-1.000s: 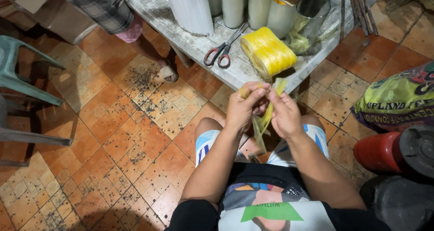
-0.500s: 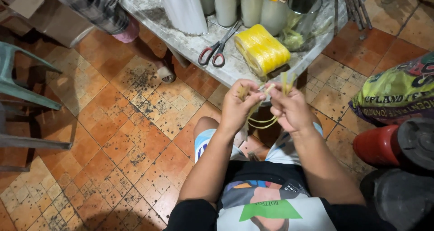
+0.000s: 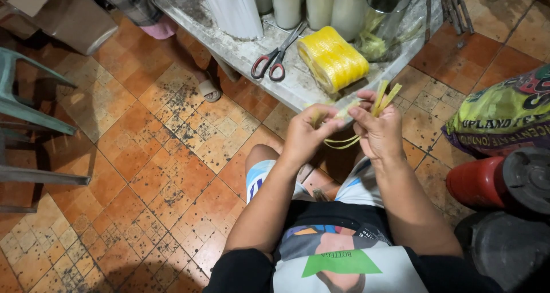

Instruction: Cutting and separating yellow plastic strings from a bundle using scissors

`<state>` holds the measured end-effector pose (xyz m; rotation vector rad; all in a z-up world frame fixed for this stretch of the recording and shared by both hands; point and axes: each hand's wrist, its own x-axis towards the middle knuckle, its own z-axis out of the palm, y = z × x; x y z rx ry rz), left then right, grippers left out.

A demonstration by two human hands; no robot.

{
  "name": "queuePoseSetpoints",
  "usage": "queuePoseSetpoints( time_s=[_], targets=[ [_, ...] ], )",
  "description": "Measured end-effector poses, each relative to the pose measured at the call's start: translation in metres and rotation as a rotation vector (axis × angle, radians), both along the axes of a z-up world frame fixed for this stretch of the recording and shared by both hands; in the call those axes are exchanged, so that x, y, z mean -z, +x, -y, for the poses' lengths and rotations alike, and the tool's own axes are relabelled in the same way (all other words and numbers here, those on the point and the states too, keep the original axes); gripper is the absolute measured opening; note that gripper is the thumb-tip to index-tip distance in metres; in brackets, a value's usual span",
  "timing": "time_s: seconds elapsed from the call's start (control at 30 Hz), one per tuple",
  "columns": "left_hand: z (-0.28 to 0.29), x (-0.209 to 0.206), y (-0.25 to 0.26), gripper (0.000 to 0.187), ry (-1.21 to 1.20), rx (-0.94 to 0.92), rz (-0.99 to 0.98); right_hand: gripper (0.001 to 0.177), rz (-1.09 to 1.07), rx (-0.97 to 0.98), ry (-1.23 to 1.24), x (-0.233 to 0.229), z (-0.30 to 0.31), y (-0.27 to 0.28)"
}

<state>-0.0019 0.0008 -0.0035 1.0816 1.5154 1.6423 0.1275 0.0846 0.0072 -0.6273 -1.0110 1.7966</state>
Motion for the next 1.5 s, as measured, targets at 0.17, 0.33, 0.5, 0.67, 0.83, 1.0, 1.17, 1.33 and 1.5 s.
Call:
queuePoseSetpoints(
  time_s=[0.17,0.33,0.5,0.67,0.83,1.0,1.17,1.33,1.5],
  targets=[
    [-0.003,0.010,-0.002,0.015,-0.012,-0.046,0.230,0.028,-0.024,-0.036,-0.059,0.018,-0.011,0.001],
    [-0.006,0.002,-0.003,0.014,0.007,-0.068,0.330,0.024,0.010,-0.078,-0.075,0.011,-0.006,0.002],
    [-0.007,0.000,-0.003,0.014,-0.008,-0.068,0.353,0.027,0.065,-0.108,-0.063,0.008,0.000,-0.002],
    [0.006,-0.005,-0.002,0.015,-0.005,-0.039,0.456,0.017,0.010,-0.095,-0.071,0.007,0.000,-0.004],
    [-0.002,-0.002,-0.009,0.023,0.055,-0.031,0.454,0.014,0.113,-0.069,0.040,0.015,0.004,-0.006],
    [0.005,-0.009,-0.007,0.027,0.043,-0.067,0.450,0.016,0.355,-0.004,0.239,0.009,0.007,-0.007],
    [0.010,-0.002,-0.023,0.019,0.085,-0.039,0.658,0.011,0.179,-0.196,-0.041,0.005,0.008,-0.018],
    [0.010,0.048,-0.081,0.006,0.334,0.052,1.022,0.013,-0.039,-0.374,-0.236,0.015,-0.017,-0.016],
    [0.071,0.049,-0.178,0.011,0.655,0.221,1.108,0.019,-0.226,-0.423,-0.365,0.038,-0.086,0.037]
  ],
)
